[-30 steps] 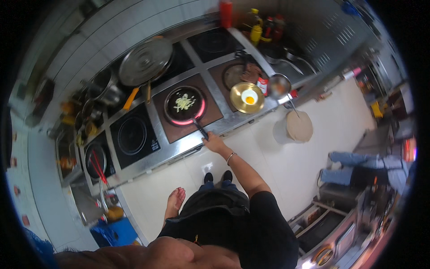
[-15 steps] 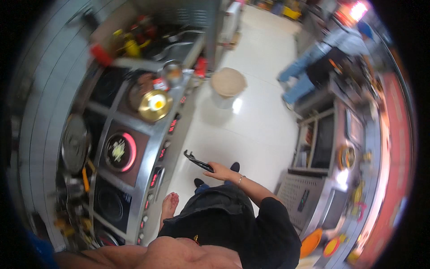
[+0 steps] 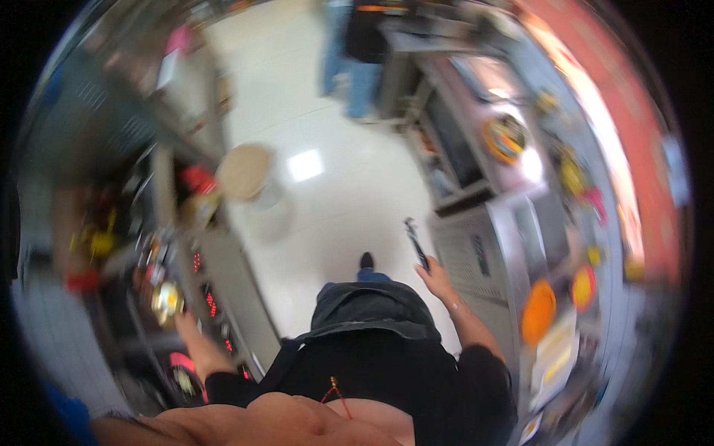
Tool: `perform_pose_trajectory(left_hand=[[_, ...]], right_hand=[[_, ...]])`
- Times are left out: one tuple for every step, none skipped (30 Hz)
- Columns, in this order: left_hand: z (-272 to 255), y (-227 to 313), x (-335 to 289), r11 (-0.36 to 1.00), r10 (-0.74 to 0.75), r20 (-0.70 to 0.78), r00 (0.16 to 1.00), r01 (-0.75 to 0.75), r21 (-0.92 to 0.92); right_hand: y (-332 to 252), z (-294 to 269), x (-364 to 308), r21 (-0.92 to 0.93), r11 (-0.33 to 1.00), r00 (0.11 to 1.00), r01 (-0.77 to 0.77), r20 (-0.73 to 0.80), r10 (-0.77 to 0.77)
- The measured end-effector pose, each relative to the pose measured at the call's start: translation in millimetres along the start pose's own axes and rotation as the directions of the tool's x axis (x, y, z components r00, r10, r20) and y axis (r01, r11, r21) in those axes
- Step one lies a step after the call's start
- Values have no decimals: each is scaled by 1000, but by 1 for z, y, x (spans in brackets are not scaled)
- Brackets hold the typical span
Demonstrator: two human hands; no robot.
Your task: The person assembles a mixed rice bowl by adding various pre-cooked vegetables, meat, and a fried egg using tongs and a ladle. They also wash a ladle and add rice from a cooker before placing the egg on top.
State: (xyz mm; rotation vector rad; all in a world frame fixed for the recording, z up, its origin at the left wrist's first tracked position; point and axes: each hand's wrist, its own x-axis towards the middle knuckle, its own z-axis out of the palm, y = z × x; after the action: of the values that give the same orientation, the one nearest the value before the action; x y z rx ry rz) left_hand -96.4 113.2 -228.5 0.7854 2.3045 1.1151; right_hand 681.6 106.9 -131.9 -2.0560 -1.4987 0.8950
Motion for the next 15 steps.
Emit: perform_pose_trajectory(left_hand=[[15,52,-11,917,-99,73,992,62,393],[-7,40,-17,861,-64,-6,998,58,506],[-8,32,-11,789,-16,-35,999,35,613],[-4,45,-23,762,71,-21,997,-41,647],[-4,40,-30,757,161,19,987,-136,639],[2,41,-34,756,216,39,975,-193,626],[14,47,-38,755,235,47,971,-213,620],[22,56,-37,769,234,44,971,-213,602],[21,62,-50,796,208,12,978,-176,579],[24,60,-63,824,170,-11,985,-135,551],[35,72,-64,857,132,12,991,-120,501],[48,80,-71,905,64,33,997,-72,419],[60,86,-81,945,-12,63,998,-9,326],[88,102,-73,971,-84,170,982,42,237],[97,110,-93,983,-171,204,964,153,101]], right_hand=[[10,-11,4,-2,999,996,-35,-82,35],[2,-14,11,-3,998,996,-61,-66,60],[0,-25,17,-5,994,992,-109,-63,108],[-6,-30,20,-6,986,981,-168,-102,167],[-10,-36,23,1,977,970,-211,-123,210],[2,-29,17,-26,978,950,-205,-247,192],[8,-29,14,15,970,922,-241,-309,234],[2,-28,18,57,961,891,-270,-364,271],[3,-24,29,95,958,875,-270,-392,286],[22,-20,45,64,965,849,-253,-463,253],[24,-27,43,96,954,802,-282,-522,290],[21,-39,51,124,947,758,-296,-573,312],[23,-51,62,151,941,713,-304,-619,330],[51,-57,52,150,923,620,-355,-701,353],[45,-75,79,142,940,583,-309,-753,305]])
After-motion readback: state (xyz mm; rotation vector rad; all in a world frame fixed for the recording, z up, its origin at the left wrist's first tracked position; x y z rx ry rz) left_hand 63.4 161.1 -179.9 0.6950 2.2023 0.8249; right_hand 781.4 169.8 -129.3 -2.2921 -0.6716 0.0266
